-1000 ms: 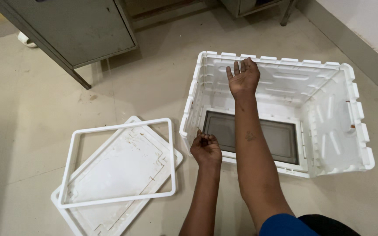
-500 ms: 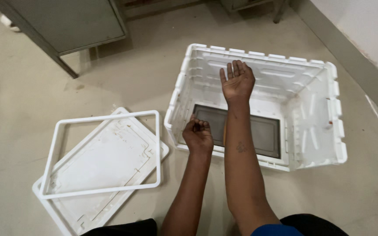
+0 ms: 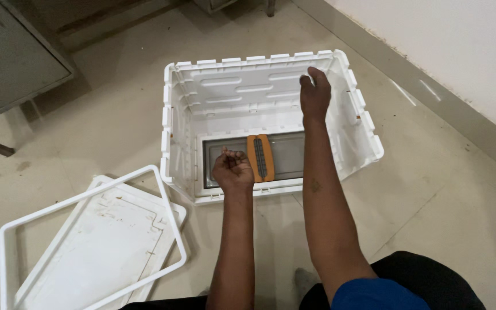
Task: The person assembles white plastic storage crates by unfolding side panels, inserting a frame, and placing a lid on top. They repeat this process for multiple crates, stacking them vertically in a corner.
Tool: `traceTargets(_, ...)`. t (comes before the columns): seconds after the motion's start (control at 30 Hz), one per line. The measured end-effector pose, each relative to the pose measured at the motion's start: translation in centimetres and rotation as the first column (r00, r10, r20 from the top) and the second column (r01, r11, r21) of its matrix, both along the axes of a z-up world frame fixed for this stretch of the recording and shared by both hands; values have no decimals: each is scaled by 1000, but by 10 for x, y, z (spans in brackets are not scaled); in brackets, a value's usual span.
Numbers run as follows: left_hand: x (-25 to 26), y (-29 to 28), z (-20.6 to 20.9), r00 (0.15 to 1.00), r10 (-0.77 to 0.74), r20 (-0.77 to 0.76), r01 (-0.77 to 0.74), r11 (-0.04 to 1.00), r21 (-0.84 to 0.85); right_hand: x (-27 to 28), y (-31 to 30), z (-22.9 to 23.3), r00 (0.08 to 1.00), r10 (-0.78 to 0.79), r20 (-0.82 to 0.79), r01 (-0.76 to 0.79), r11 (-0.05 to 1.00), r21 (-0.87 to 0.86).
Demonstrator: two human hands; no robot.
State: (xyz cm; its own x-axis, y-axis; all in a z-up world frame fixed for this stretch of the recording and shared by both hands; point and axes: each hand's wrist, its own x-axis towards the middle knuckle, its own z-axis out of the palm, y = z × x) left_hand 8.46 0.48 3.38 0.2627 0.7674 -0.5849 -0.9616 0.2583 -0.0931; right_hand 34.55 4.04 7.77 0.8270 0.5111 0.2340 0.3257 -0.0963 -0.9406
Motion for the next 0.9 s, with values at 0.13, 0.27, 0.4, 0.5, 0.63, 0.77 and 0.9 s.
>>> traceTargets(0.13,2,3,-4,1000,6,22,-6,999,-34,44,-31,-3,886,-117,449,211,963,-165)
traceTargets(0.27,9,4,-7,999,-2,37,3,999,-34,55,-50,3,745,-115,658,416,851,-322)
traceTargets(0.4,13,-6,-2,998,-53,-26,53,998,-15,39,-54,22,820,-104,562,457,710,-536)
traceTargets(0.5,16,-11,14,997,-49,-51,51,998,28,20,-53,34,884,-70,463,393,647,-653)
traceTargets(0.63,12,-10,36,985,-84,-151,95,993,66,7,-48,40,921,-113,374,353,650,-673)
traceTargets(0.77,5,-4,53,976,-82,-204,110,985,129,10,-47,30,884,-116,453,406,672,-620)
traceTargets(0.9,-1,-1,62,962,-37,-270,90,978,187,20,-45,16,841,-125,527,443,718,-537)
